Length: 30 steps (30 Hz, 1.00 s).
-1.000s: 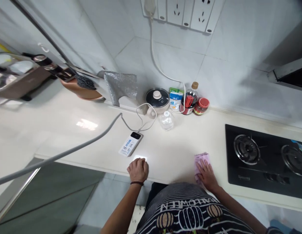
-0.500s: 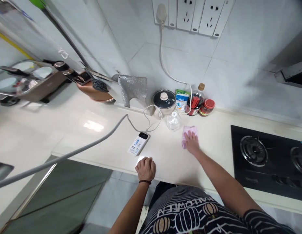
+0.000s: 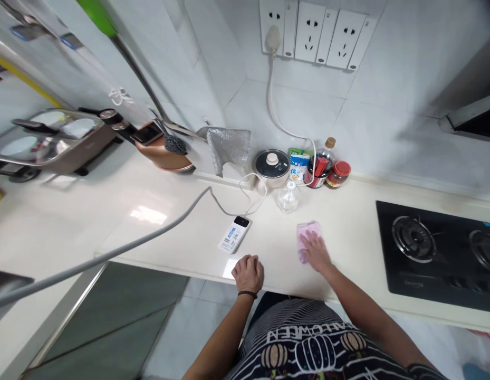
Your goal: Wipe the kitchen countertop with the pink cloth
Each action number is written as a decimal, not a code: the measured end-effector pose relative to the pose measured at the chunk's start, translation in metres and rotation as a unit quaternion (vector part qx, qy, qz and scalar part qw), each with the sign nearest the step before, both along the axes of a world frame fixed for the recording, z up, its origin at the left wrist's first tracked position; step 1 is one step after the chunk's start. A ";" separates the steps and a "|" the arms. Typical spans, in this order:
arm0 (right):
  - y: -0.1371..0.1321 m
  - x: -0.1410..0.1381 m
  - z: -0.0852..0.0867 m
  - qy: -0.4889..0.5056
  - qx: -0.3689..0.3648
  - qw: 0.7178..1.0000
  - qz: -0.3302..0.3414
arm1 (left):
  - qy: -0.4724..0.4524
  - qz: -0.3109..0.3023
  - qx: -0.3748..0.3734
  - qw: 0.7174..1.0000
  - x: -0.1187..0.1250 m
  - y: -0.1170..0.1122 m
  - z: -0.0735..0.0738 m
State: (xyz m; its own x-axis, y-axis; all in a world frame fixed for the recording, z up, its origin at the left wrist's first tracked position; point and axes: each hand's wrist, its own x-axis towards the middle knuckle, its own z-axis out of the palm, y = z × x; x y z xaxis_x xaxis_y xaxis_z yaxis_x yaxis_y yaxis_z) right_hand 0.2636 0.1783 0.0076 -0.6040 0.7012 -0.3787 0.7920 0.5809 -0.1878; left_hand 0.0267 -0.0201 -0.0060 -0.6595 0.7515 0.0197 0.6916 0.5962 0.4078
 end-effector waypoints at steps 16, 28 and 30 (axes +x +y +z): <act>-0.083 0.161 -0.013 -0.018 0.108 0.855 -0.506 | -0.028 -0.086 0.026 0.996 -0.007 -0.006 -0.007; -0.129 -0.034 0.011 0.097 -0.068 0.989 0.085 | -0.058 -0.103 0.032 0.992 -0.007 -0.003 0.003; -0.128 -0.029 0.010 0.108 -0.060 0.989 0.076 | -0.053 -0.100 0.040 0.993 -0.007 -0.003 0.002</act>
State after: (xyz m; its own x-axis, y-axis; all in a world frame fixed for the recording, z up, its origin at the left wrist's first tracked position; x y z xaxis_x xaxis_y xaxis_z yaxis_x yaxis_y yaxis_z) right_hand 0.2342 0.0500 0.0176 -0.7757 0.5529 -0.3041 0.6302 0.6537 -0.4189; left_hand 0.0201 -0.0230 -0.0037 -0.4983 0.8667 0.0237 0.7436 0.4132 0.5256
